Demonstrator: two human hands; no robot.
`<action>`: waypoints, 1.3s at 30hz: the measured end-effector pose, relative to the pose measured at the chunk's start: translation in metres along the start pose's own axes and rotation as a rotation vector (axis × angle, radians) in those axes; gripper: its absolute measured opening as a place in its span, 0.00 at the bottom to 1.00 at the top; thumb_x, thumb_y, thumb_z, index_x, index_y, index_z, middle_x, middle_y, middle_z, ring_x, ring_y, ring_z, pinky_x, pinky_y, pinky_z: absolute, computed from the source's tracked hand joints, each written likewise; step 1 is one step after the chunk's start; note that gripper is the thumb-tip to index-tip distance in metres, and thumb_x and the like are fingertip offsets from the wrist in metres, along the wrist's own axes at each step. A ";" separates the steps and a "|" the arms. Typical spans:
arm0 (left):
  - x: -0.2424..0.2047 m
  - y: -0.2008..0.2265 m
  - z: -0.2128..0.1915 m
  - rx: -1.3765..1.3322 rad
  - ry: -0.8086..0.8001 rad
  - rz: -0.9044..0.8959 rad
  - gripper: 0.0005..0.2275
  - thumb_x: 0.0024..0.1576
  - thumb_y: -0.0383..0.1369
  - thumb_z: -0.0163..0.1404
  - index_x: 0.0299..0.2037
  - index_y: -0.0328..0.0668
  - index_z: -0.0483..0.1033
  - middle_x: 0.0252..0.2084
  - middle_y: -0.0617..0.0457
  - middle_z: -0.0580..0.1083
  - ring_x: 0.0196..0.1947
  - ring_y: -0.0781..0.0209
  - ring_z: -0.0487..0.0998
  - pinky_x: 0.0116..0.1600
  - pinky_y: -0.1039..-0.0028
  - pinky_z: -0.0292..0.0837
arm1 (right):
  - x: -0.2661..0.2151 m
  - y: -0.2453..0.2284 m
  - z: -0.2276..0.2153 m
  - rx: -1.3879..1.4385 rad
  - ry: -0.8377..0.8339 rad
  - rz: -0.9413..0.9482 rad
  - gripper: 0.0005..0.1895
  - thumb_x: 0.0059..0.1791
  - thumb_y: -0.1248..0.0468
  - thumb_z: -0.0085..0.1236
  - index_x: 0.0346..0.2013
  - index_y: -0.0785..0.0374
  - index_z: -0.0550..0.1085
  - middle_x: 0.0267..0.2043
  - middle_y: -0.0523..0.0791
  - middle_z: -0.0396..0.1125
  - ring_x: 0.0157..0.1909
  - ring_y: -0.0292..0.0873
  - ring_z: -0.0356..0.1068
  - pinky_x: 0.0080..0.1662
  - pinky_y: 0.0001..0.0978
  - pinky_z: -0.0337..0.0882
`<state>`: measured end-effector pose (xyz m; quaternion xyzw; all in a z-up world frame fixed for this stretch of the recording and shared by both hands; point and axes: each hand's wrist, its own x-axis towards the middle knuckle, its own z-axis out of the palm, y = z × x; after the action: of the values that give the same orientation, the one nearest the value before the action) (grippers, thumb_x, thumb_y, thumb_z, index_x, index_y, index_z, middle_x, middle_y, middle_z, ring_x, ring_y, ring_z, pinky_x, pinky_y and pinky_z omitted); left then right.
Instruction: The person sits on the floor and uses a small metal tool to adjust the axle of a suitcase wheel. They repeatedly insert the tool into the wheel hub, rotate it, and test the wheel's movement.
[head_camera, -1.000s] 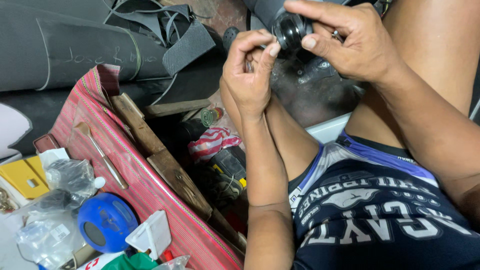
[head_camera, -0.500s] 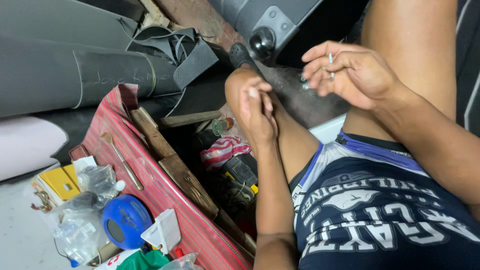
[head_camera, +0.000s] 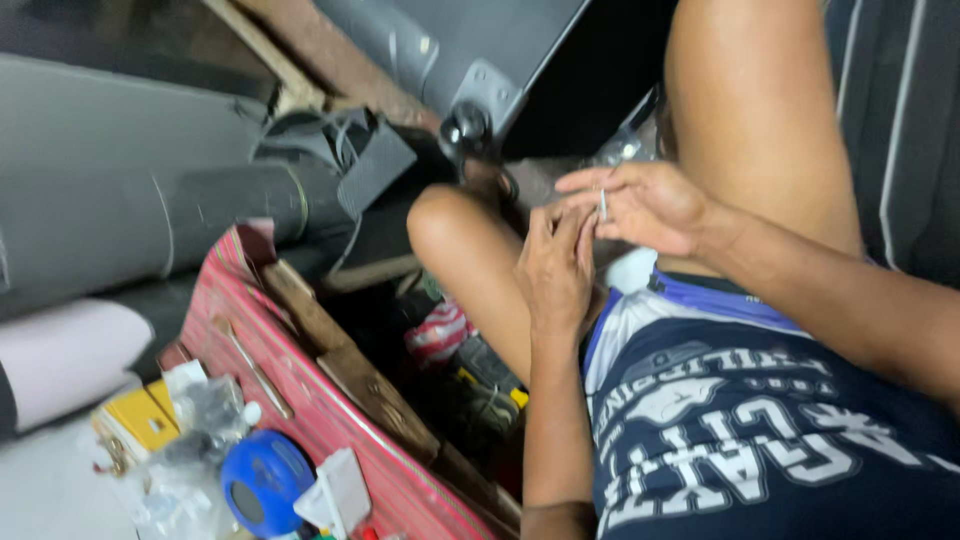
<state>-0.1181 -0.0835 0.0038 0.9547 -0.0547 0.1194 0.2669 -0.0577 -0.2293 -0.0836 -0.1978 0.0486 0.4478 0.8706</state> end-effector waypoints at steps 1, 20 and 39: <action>-0.003 0.000 0.001 0.013 -0.011 -0.002 0.06 0.60 0.30 0.58 0.45 0.44 0.80 0.44 0.51 0.75 0.39 0.53 0.81 0.41 0.66 0.76 | 0.002 0.002 -0.002 -0.024 0.015 0.000 0.30 0.51 0.57 0.42 0.64 0.71 0.64 0.60 0.54 0.67 0.59 0.46 0.66 0.63 0.43 0.62; -0.005 -0.006 0.024 -0.022 -0.017 -0.098 0.04 0.57 0.30 0.58 0.40 0.40 0.79 0.38 0.47 0.72 0.32 0.52 0.78 0.35 0.65 0.74 | 0.029 0.030 -0.022 -0.212 0.093 -0.103 0.23 0.51 0.67 0.41 0.59 0.73 0.72 0.49 0.48 0.71 0.49 0.39 0.67 0.51 0.32 0.67; -0.037 -0.121 0.064 -1.039 -0.222 -0.541 0.11 0.65 0.35 0.44 0.37 0.37 0.75 0.31 0.62 0.67 0.31 0.75 0.62 0.34 0.82 0.56 | 0.017 0.018 -0.004 -1.022 0.126 -0.470 0.11 0.48 0.61 0.65 0.43 0.61 0.80 0.36 0.40 0.71 0.39 0.32 0.66 0.41 0.26 0.69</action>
<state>-0.1210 -0.0121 -0.1191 0.6859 0.1118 -0.0958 0.7126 -0.0620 -0.2086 -0.0969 -0.6259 -0.1678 0.1957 0.7361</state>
